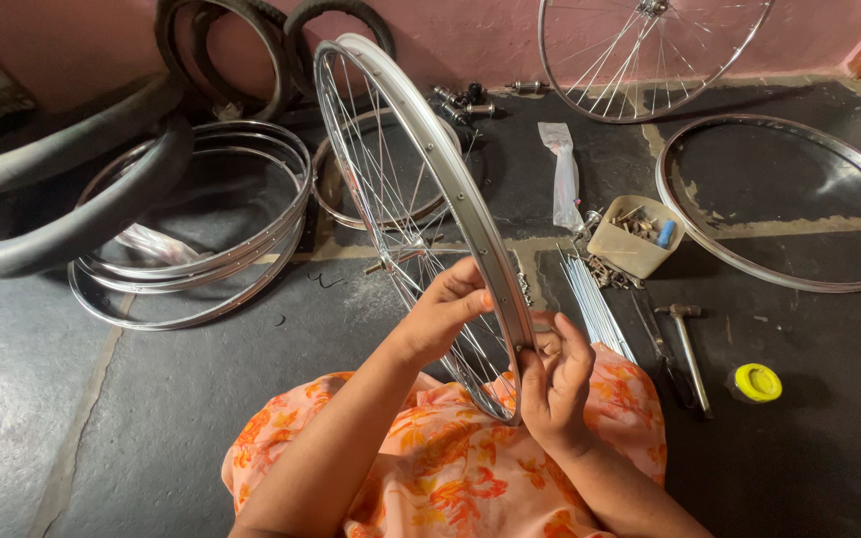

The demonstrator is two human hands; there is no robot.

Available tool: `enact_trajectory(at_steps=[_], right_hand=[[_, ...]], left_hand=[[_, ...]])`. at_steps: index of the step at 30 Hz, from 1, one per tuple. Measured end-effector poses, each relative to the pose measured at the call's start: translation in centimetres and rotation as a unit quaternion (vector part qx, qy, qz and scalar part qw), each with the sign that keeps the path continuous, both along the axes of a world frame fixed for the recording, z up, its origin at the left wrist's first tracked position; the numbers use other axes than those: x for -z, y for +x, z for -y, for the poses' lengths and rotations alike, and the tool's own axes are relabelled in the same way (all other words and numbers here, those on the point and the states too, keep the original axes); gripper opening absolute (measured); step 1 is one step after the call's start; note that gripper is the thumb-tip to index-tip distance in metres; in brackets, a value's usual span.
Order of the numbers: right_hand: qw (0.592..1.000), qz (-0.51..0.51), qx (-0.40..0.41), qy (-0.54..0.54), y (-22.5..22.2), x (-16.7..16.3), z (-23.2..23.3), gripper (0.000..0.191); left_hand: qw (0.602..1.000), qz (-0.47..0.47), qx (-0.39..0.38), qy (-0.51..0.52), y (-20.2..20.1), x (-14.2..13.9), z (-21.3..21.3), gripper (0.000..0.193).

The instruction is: The person laces a bicycle wheel by inserting spokes through the rim and hub, then secures them with nipples. They rotate the wheel to access different sections and continue adding spokes around the circumference.

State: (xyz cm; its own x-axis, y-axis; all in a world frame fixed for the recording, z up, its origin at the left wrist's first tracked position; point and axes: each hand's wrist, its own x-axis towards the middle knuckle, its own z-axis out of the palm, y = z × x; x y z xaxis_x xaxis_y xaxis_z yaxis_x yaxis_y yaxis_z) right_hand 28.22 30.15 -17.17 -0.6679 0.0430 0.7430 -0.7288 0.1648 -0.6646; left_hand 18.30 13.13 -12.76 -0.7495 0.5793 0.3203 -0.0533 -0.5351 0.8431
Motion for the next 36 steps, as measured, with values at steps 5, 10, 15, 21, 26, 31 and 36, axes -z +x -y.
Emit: enact_trajectory(at_steps=[5, 10, 15, 21, 26, 31, 36], right_hand=[[1.0, 0.028, 0.011, 0.006, 0.1, 0.1, 0.1, 0.056], [1.0, 0.008, 0.017, 0.017, 0.2, -0.3, 0.0, 0.055], [1.0, 0.019, 0.016, 0.009, 0.4, -0.1, 0.2, 0.055], [0.999, 0.021, 0.035, 0.023, 0.4, 0.1, 0.1, 0.054], [1.0, -0.001, 0.001, 0.014, -0.2, -3.3, -0.1, 0.051], [0.967, -0.101, 0.117, 0.203, -2.1, -9.3, -1.1, 0.028], [0.967, -0.095, 0.108, 0.209, -2.7, -11.9, 0.1, 0.018]], left_hand=[[1.0, -0.004, -0.022, -0.011, 0.4, 0.5, -0.4, 0.029], [1.0, -0.008, 0.001, -0.017, 0.1, 0.4, -0.3, 0.031], [1.0, -0.007, 0.002, -0.018, 0.3, 0.1, -0.3, 0.029], [1.0, -0.006, -0.008, -0.017, 0.5, 0.5, -0.3, 0.025], [1.0, 0.0, -0.009, 0.008, -0.1, 0.7, -0.2, 0.022], [0.999, 0.004, -0.024, 0.024, -0.4, 0.8, -0.1, 0.022], [0.998, 0.017, -0.027, 0.05, -0.9, 0.6, 0.4, 0.019]])
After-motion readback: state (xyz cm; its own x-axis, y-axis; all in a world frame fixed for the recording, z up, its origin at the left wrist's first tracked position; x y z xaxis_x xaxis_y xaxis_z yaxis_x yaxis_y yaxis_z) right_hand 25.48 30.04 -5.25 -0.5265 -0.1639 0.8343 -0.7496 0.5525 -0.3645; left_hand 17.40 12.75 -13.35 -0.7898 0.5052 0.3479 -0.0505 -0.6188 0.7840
